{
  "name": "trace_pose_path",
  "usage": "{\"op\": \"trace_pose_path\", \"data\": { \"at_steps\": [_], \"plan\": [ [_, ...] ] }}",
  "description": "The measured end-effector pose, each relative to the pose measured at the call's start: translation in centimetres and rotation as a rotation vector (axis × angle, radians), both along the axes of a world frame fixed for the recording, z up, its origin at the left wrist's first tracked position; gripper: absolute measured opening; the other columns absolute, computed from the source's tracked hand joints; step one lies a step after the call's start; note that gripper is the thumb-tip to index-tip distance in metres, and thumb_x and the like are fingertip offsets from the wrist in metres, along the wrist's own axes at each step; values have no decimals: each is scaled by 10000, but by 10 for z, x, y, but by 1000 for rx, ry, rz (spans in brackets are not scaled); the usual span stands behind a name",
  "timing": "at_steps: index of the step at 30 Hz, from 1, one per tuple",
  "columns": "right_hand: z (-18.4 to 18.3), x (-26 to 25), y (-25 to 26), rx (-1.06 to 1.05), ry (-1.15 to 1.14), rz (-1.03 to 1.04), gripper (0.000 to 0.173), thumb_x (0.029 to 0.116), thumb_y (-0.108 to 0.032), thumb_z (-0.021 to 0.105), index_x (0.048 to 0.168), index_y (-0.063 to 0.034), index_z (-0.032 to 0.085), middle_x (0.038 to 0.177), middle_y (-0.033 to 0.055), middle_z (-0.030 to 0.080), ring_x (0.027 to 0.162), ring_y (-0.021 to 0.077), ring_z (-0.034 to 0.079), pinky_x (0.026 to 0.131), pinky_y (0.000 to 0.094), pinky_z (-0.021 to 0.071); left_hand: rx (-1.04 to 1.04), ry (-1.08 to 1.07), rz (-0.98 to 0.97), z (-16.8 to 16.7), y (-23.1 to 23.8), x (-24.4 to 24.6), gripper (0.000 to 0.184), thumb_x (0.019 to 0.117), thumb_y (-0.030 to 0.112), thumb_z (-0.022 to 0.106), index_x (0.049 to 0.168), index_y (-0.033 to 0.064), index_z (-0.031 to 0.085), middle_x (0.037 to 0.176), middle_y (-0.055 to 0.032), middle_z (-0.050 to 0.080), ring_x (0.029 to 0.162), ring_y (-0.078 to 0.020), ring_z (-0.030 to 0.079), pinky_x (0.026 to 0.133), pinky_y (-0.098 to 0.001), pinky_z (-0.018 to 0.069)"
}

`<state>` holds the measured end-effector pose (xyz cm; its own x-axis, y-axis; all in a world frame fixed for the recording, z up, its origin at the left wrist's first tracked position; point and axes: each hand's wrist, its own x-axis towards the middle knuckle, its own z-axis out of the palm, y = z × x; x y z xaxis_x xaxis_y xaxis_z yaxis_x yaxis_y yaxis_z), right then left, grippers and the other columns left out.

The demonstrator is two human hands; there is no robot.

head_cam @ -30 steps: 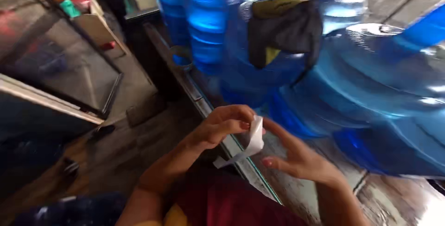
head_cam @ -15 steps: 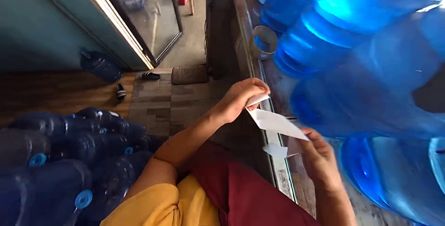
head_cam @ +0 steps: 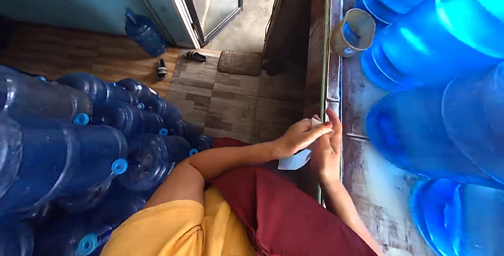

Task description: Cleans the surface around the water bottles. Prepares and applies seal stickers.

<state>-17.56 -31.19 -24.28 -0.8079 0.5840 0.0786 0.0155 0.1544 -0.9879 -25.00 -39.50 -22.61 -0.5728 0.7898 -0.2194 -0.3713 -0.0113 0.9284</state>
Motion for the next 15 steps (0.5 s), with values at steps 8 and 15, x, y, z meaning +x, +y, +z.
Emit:
{"op": "trace_pose_path", "data": {
  "at_steps": [8,15],
  "plan": [
    [-43,12,-24,170,-69,87,874,933,-291,556,1575,96,105,1537,361,305,1362,313,482,1105,416,437,-64,-455,240,-36,-29,10,314,1096,249,416,1212,32,612,934,-47,656,796,-101,633,738,-275,542],
    [-62,17,-28,-157,-420,539,763,979,-337,589,1555,44,266,1319,209,605,1095,176,668,947,359,562,-46,-269,431,-66,-75,-35,332,1083,255,380,1251,91,615,876,0,647,712,-72,619,667,-271,551]
  ]
}}
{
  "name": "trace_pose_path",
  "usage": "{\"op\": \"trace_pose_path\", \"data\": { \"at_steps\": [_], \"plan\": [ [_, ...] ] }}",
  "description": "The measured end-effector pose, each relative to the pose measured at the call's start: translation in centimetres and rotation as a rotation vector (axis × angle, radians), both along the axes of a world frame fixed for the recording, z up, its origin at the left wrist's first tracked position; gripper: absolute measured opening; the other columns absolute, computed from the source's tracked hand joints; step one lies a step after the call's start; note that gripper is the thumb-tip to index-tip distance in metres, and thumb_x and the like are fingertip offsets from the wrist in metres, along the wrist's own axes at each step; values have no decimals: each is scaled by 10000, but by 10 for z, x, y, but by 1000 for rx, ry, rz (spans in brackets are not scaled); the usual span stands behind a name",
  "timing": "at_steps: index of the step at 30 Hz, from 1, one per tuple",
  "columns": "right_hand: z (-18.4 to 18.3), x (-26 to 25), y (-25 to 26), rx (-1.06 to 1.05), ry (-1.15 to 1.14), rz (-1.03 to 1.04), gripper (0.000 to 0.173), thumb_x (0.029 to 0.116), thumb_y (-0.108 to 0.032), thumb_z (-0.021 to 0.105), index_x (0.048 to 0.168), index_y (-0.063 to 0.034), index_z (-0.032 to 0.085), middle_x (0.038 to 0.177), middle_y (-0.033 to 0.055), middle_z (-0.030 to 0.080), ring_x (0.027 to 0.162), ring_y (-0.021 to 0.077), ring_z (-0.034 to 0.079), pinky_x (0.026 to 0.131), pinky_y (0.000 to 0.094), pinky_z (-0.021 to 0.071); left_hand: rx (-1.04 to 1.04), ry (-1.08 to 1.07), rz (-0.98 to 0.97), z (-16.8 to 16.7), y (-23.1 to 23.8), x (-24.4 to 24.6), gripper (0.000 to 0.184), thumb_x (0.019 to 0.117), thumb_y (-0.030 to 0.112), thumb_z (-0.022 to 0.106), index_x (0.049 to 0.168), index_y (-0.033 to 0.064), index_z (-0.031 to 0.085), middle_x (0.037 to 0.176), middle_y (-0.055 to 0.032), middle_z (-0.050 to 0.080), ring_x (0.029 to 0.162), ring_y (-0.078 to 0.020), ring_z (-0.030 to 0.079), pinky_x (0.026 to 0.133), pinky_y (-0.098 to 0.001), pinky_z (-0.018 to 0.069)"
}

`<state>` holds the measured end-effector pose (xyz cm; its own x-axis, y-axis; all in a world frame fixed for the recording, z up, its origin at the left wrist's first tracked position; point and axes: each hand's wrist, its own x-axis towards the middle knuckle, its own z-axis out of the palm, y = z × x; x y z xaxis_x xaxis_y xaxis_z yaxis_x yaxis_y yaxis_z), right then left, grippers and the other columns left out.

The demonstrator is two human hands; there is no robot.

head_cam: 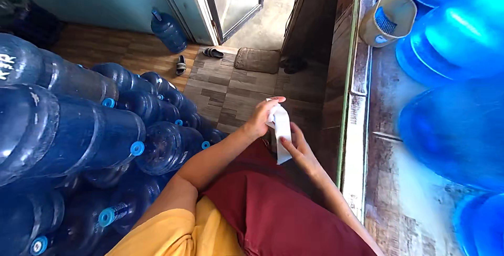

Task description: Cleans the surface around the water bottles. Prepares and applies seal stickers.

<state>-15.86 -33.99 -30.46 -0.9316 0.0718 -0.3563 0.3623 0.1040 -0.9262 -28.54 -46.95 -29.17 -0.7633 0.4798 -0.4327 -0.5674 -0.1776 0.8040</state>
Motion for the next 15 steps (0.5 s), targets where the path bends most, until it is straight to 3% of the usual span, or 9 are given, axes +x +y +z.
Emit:
{"op": "trace_pose_path", "data": {
  "at_steps": [2,4,6,8,9,11,12,14,15],
  "plan": [
    [-5,-8,5,-71,-55,94,473,1023,-211,562,1406,48,466,1110,103,685,939,82,692,860,277,587,-65,99,78,-3,-8,-18,324,1083,273,409,1227,81,626,882,-4,650,719,-67,618,670,-271,553],
    [-8,-21,8,-1,51,102,294,1031,-148,522,1249,41,579,959,29,694,821,9,671,776,216,577,-120,164,142,-9,-13,-40,363,1095,346,410,1186,77,636,910,-16,649,758,-73,614,703,-288,549],
    [-12,-41,10,240,327,11,286,1008,-117,515,1165,79,653,915,85,697,778,35,647,725,222,549,-165,166,178,-17,-11,-63,410,1097,409,407,1121,74,641,869,-16,627,738,-72,593,697,-286,531],
    [-12,-76,15,519,625,-70,271,982,-111,538,1080,67,718,927,176,684,823,164,653,768,296,546,-165,93,146,-25,-2,-85,433,1095,446,398,1067,80,628,814,-3,589,687,-72,564,656,-271,511],
    [-12,-97,17,611,725,-85,258,975,-129,549,1051,28,741,958,195,686,900,235,666,862,379,537,-132,38,114,-32,6,-98,421,1097,436,398,1052,79,616,788,-1,578,663,-79,562,637,-271,513],
    [-15,-141,21,689,830,-42,249,988,-178,546,1057,-49,747,1103,218,680,1105,326,649,1095,564,402,-40,-76,43,-45,24,-125,376,1105,367,401,1021,62,605,733,-5,586,621,-95,582,609,-276,531],
    [-19,-165,21,709,859,-3,253,996,-205,535,1065,-68,736,1181,234,667,1188,360,625,1137,629,334,15,-98,-16,-47,29,-138,355,1112,320,387,1024,53,603,743,-6,596,641,-91,595,632,-269,537],
    [-36,-213,16,728,899,70,291,1001,-262,527,1102,-53,703,1298,265,631,1281,403,579,1149,668,302,151,52,-166,-49,25,-164,314,1104,145,314,1078,7,595,831,7,631,744,-11,607,726,-188,529],
    [-50,-239,13,730,936,76,313,1004,-294,536,1114,-42,684,1303,256,634,1278,390,584,1141,632,337,216,238,-257,-61,18,-181,334,1079,54,300,1187,-91,580,953,-36,642,849,15,588,813,-163,501]
  ]
}}
